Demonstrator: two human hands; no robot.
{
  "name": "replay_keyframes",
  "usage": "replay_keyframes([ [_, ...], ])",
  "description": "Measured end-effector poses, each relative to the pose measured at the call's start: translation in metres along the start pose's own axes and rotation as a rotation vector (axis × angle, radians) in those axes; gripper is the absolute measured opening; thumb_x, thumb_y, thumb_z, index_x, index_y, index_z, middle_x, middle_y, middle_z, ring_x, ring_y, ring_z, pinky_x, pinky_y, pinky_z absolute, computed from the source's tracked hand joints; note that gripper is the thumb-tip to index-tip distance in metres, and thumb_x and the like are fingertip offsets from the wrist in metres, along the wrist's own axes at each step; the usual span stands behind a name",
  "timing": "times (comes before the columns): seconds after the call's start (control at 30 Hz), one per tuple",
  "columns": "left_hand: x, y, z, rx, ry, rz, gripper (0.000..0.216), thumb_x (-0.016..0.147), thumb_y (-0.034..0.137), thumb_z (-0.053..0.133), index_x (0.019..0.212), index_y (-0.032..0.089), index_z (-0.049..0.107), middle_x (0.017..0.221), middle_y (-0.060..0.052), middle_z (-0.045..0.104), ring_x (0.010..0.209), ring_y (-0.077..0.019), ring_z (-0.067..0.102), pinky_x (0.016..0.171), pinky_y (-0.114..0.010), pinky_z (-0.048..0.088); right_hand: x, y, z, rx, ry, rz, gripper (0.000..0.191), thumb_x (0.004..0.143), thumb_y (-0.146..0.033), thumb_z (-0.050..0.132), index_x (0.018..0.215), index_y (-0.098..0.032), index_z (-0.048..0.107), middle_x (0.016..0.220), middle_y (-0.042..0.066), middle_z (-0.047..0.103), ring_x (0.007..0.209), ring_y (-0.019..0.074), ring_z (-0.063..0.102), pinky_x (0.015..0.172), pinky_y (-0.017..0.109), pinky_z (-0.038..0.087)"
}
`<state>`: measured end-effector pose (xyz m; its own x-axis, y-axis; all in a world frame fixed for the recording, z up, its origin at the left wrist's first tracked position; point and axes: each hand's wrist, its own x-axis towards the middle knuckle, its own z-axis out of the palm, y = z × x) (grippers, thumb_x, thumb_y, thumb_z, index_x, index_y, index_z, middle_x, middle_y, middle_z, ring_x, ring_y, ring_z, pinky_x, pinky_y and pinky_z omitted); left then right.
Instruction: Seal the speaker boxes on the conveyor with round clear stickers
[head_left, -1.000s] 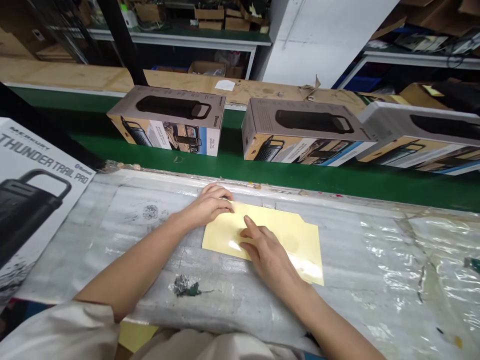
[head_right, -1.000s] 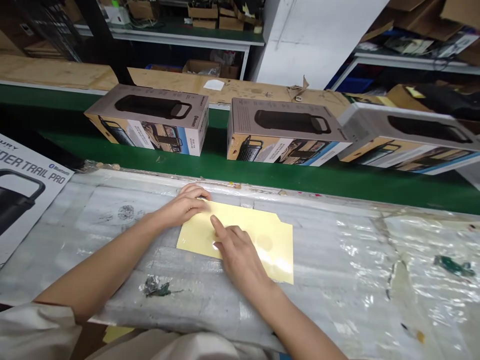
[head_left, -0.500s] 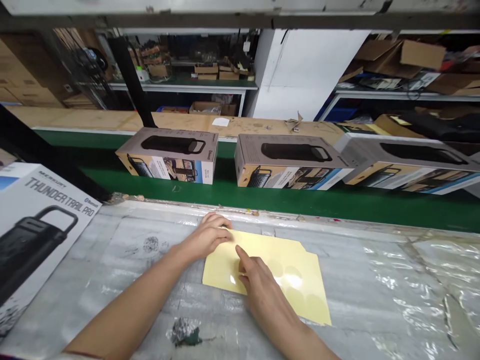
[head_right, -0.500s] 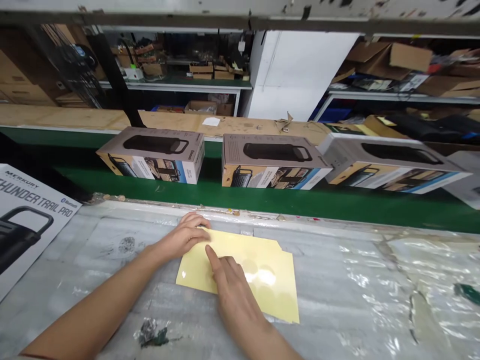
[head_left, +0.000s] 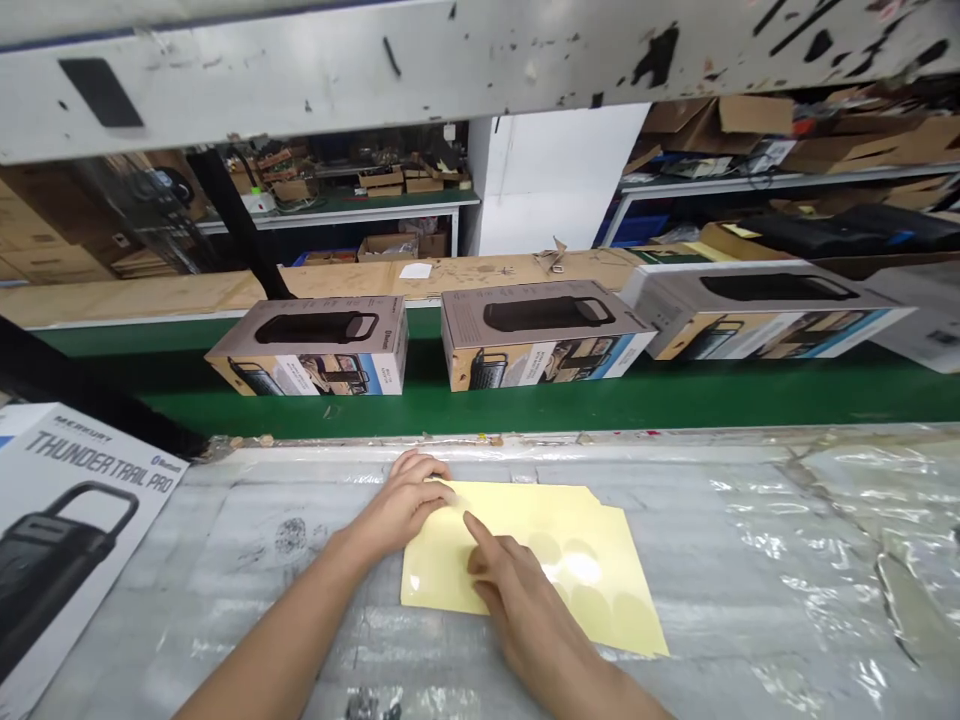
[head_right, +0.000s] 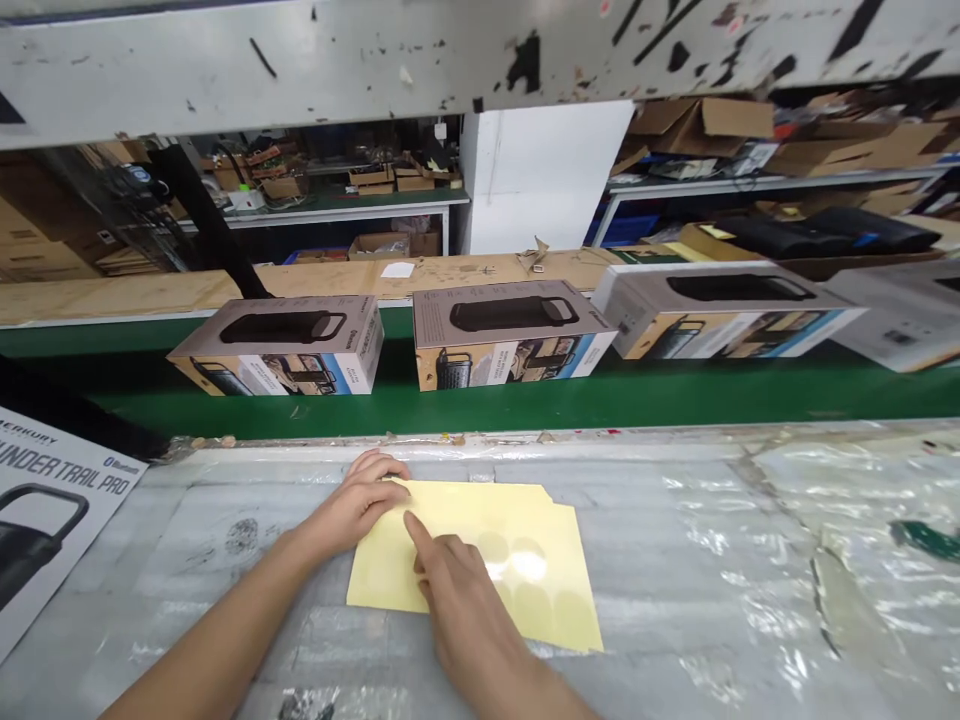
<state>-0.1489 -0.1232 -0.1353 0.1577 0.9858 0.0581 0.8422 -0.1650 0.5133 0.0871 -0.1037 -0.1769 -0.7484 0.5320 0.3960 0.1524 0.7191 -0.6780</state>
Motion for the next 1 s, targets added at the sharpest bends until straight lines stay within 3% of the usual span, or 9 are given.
replay_keyframes([
  [0.2,0.0,0.002,-0.002,0.067,-0.058,-0.033,0.011,0.092,0.032,0.071,0.101,0.026,0.074,0.123,-0.006,0.064,0.12,-0.0262,0.056,0.122,-0.055,0.029,-0.001,0.006,-0.011,0.384,-0.028,0.204,0.084,0.089,0.001,0.048,0.157,-0.04,0.021,0.096,0.001,0.064,0.085,0.0188,0.066,0.082,0.036,0.061],
  [0.4,0.003,0.025,-0.004,0.229,-0.166,-0.016,0.029,0.091,0.008,0.06,0.1,0.031,0.077,0.133,-0.006,0.06,0.131,-0.0296,0.052,0.123,-0.066,0.021,0.018,0.03,-0.073,0.663,0.202,0.237,0.071,0.097,-0.017,0.055,0.158,-0.032,0.022,0.084,-0.001,0.065,0.08,0.0195,0.067,0.08,0.038,0.059],
  [0.5,0.015,0.043,-0.01,0.237,-0.324,0.129,0.046,0.084,-0.006,0.052,0.098,0.03,0.078,0.128,-0.006,0.065,0.125,-0.0269,0.058,0.117,-0.054,0.036,0.045,0.062,-0.122,0.664,0.256,0.155,0.074,0.096,-0.027,0.063,0.157,-0.031,0.021,0.084,0.0,0.064,0.078,0.0206,0.066,0.073,0.038,0.058],
  [0.6,0.055,0.057,-0.024,0.181,-0.467,0.192,0.038,0.085,-0.002,0.053,0.09,0.026,0.077,0.103,-0.003,0.074,0.097,-0.0207,0.07,0.095,-0.035,0.052,0.084,0.103,-0.157,0.547,0.322,0.068,0.076,0.095,-0.032,0.065,0.156,-0.029,0.021,0.086,0.0,0.062,0.079,0.0213,0.065,0.075,0.04,0.058],
  [0.67,0.099,0.061,-0.032,0.214,-0.292,0.134,0.029,0.093,0.008,0.053,0.096,0.025,0.076,0.099,-0.003,0.075,0.095,-0.0215,0.07,0.091,-0.033,0.054,0.112,0.13,-0.167,0.407,0.349,0.009,0.074,0.095,-0.031,0.064,0.156,-0.027,0.023,0.087,0.0,0.062,0.081,0.0208,0.065,0.079,0.041,0.058],
  [0.73,0.15,0.061,-0.035,0.314,0.067,0.041,0.025,0.097,0.02,0.058,0.118,0.022,0.071,0.127,-0.01,0.069,0.123,-0.029,0.062,0.106,-0.043,0.048,0.137,0.153,-0.17,0.252,0.336,-0.066,0.072,0.094,-0.024,0.063,0.156,-0.026,0.027,0.088,0.0,0.062,0.081,0.0196,0.064,0.082,0.04,0.057],
  [0.8,0.196,0.055,-0.031,0.414,0.287,-0.035,0.051,0.09,0.028,0.073,0.138,0.018,0.059,0.156,-0.017,0.047,0.148,-0.0377,0.038,0.121,-0.057,0.031,0.156,0.169,-0.168,0.126,0.302,-0.118,0.07,0.093,-0.017,0.06,0.156,-0.026,0.03,0.09,0.001,0.062,0.082,0.0187,0.064,0.081,0.037,0.057],
  [0.87,0.229,0.045,-0.021,0.461,0.293,-0.078,0.062,0.085,0.024,0.079,0.142,0.016,0.056,0.162,-0.018,0.039,0.153,-0.0391,0.03,0.124,-0.061,0.025,0.169,0.18,-0.166,0.044,0.245,-0.142,0.07,0.093,-0.013,0.056,0.157,-0.026,0.031,0.092,0.001,0.062,0.083,0.0187,0.065,0.081,0.036,0.058],
  [1.0,0.251,0.026,-0.001,0.431,0.299,-0.108,0.038,0.09,0.013,0.07,0.128,0.02,0.068,0.144,-0.011,0.062,0.139,-0.0328,0.052,0.115,-0.052,0.042,0.187,0.194,-0.161,-0.059,0.137,-0.18,0.069,0.095,-0.012,0.05,0.158,-0.029,0.028,0.099,0.004,0.063,0.094,0.0228,0.068,0.087,0.041,0.06],
])
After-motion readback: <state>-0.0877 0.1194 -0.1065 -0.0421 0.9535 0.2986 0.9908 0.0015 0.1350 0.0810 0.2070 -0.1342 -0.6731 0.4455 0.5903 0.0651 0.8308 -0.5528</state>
